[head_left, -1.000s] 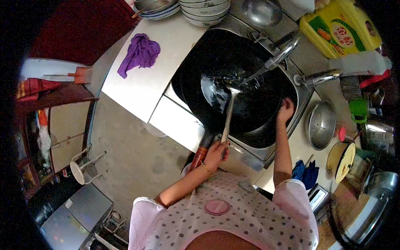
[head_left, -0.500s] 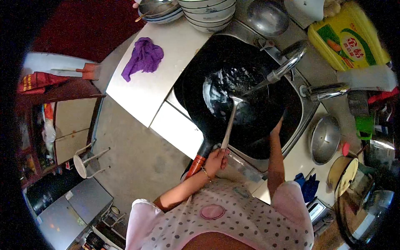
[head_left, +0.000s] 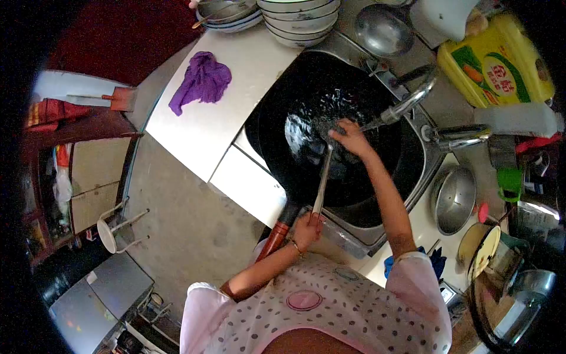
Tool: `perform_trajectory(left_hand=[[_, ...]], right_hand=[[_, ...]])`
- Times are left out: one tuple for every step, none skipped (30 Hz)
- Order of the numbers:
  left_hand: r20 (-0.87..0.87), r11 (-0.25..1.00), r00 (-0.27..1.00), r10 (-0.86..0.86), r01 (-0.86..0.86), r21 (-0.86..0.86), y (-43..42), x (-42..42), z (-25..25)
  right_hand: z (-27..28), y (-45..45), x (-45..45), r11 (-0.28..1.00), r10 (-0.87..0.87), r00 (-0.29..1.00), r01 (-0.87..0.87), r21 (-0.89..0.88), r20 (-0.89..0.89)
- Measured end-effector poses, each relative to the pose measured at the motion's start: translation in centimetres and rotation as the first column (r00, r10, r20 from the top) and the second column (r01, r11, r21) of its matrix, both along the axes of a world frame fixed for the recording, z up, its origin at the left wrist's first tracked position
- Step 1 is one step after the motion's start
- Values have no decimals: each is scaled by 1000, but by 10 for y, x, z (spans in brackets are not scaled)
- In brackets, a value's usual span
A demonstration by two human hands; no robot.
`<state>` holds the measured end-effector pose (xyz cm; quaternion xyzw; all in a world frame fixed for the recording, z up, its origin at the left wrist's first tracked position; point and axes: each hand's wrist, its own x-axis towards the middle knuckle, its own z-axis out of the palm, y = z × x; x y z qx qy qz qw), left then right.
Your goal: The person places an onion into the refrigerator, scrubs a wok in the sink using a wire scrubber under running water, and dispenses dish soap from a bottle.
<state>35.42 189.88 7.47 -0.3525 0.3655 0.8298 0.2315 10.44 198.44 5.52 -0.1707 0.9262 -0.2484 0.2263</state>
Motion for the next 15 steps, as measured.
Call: perform_trajectory(left_hand=[[8,1000,1000,5,-5,-1,0,2,-5],[18,1000,1000,8,-8,0,0,4,-9],[29,1000,1000,5,-5,-1,-2,9,-11],[59,985,995,78,-86,150,-3,11,-13],[94,941,985,147,-168,295,-5,9,-15],[97,941,985,142,-165,295,-5,5,-9],[101,990,992,81,-92,108,-2,-1,3],[113,996,993,22,-13,-83,-1,-6,11],[112,997,993,19,-10,-79,-2,-8,13],[53,975,997,-49,59,-216,-2,-9,16],[7,929,992,-126,121,-350,-1,-6,18],[14,930,991,-137,133,-343,1,-1,15],[-14,934,993,-117,105,-340,2,3,4],[-50,937,994,-95,73,-340,2,3,-4],[-57,936,993,-105,80,-344,1,5,-10]], right_hand=[[-6,-5,-11,999,-16,999,14,49,46],[-6,-10,-24,995,-37,995,27,101,93],[-3,-9,-42,989,96,954,-124,83,285],[-31,1,-47,988,133,966,-146,45,221],[-58,7,-50,985,168,975,-171,10,149],[-58,7,-46,986,163,975,-167,10,151],[-57,10,-36,996,82,977,-71,-61,198],[-51,10,-28,992,4,969,28,-126,247],[-44,12,-24,992,1,969,30,-122,246],[-24,12,-21,969,171,962,-125,-214,212],[-12,12,-16,915,331,928,-272,-297,169],[-12,9,-17,963,235,932,-185,-198,276],[-11,6,-18,965,224,935,-174,-194,275],[-10,0,-22,997,60,945,-40,-68,322],[-10,-3,-26,994,-110,930,94,61,351]])
